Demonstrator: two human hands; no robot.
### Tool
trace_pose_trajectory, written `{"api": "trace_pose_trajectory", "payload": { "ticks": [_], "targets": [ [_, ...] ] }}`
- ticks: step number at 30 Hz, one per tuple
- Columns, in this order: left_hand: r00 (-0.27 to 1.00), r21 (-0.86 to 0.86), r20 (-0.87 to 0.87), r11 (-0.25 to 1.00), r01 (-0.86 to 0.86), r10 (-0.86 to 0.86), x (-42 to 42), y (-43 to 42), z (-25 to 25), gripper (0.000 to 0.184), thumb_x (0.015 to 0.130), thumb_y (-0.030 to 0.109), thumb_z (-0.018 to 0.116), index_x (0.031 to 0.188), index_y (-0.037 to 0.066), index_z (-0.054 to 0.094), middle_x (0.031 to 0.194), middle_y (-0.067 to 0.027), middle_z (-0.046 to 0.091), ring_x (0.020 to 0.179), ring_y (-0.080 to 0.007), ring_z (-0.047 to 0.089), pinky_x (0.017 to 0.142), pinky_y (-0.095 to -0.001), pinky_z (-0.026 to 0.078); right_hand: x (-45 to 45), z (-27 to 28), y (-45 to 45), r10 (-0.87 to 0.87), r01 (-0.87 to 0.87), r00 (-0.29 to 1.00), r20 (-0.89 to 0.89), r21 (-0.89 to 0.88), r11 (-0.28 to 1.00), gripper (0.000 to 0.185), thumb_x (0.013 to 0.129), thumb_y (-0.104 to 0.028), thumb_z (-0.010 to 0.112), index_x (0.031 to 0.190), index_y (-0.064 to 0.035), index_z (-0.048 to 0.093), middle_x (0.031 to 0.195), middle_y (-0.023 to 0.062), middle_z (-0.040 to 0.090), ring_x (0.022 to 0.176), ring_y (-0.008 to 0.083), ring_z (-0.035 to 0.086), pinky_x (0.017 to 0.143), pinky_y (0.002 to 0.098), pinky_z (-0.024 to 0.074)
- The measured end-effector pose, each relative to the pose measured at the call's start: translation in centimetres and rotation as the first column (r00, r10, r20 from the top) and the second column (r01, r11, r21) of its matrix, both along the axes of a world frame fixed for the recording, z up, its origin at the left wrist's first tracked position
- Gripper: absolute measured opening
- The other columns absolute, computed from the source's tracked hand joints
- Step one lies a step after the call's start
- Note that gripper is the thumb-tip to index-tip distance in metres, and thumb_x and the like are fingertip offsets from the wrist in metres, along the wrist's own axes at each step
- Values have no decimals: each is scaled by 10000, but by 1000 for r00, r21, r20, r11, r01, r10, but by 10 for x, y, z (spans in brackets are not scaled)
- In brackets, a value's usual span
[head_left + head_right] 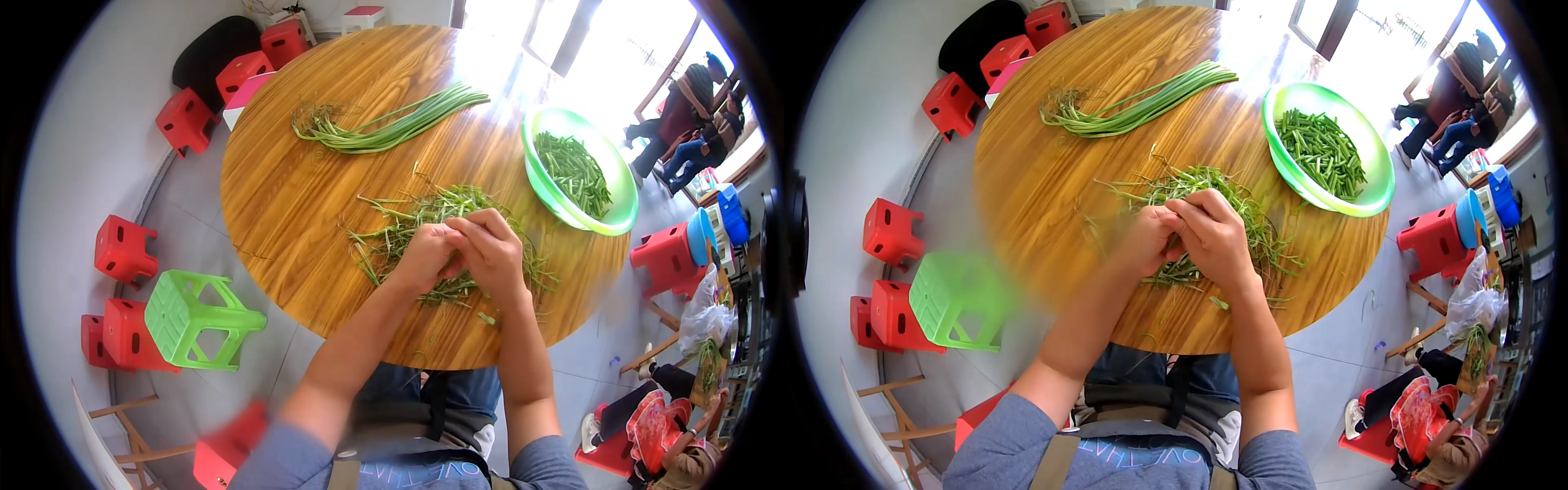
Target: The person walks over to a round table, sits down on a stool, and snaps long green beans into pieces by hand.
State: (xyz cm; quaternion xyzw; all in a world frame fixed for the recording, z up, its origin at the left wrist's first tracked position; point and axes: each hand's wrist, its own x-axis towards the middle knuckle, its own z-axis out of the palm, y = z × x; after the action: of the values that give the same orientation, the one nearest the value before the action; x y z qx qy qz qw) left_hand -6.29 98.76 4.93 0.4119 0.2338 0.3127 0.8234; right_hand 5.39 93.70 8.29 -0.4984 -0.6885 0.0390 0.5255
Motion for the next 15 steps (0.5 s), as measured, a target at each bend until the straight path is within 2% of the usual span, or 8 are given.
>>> {"api": "trace_pose_trajectory", "payload": {
  "ticks": [1,2,5,6,11,13,14,15],
  "targets": [
    [1000,-3,-3,1000,1,-1,0,0,2,238,867,174,489,718,7,570,572,-48,509,423,-101,422,370,-224,294,-1,0,0,-2,1,998,63,17,1000,146,772,-76,658,905,-16,659,791,80,536,659,202,562,572,290,461],
    [1000,-5,-5,1000,5,-5,1,1,4,238,867,177,487,718,9,566,572,-46,502,423,-100,418,369,-225,289,0,1,0,-16,15,999,36,16,1000,154,754,-71,666,898,-19,660,794,83,540,676,222,561,577,301,465],
    [999,-150,33,988,39,-35,-4,2,15,231,881,190,467,763,16,563,575,-32,497,419,-91,393,373,-217,283,6,2,1,-100,99,994,45,26,995,148,761,-65,662,900,-15,656,806,85,548,668,208,566,574,294,465],
    [995,-167,99,985,48,-32,-7,4,16,227,889,192,460,789,19,567,576,-25,499,419,-88,387,375,-215,283,7,-1,2,-75,72,992,-106,-27,997,128,767,-66,665,885,-18,662,795,76,554,654,187,568,568,281,460],
    [935,-212,352,977,37,41,-15,13,16,243,924,206,427,893,26,587,583,2,514,427,-78,385,397,-197,296,25,5,-1,-185,174,977,-106,-105,979,99,767,-90,686,850,-35,687,713,40,548,613,122,525,538,245,421],
    [954,-196,298,976,89,-27,-15,12,18,262,936,216,431,960,12,593,600,4,525,442,-74,392,417,-202,313,40,4,-3,-237,227,971,-45,-158,961,106,760,-96,695,850,-38,691,699,31,550,604,101,501,524,236,403],
    [961,-190,266,973,129,-76,-13,8,21,264,937,219,435,978,9,590,605,4,527,446,-72,391,420,-204,315,44,3,-2,-246,231,959,-142,-114,966,151,792,-129,680,898,-23,681,676,10,554,587,77,462,506,229,372],
    [964,-187,234,968,170,-124,-12,6,22,268,938,221,439,995,6,587,609,4,530,449,-70,389,424,-205,318,46,7,0,-355,329,888,-293,-134,935,174,807,-140,667,932,-19,670,684,6,562,583,74,458,506,225,371]
  ]
}}
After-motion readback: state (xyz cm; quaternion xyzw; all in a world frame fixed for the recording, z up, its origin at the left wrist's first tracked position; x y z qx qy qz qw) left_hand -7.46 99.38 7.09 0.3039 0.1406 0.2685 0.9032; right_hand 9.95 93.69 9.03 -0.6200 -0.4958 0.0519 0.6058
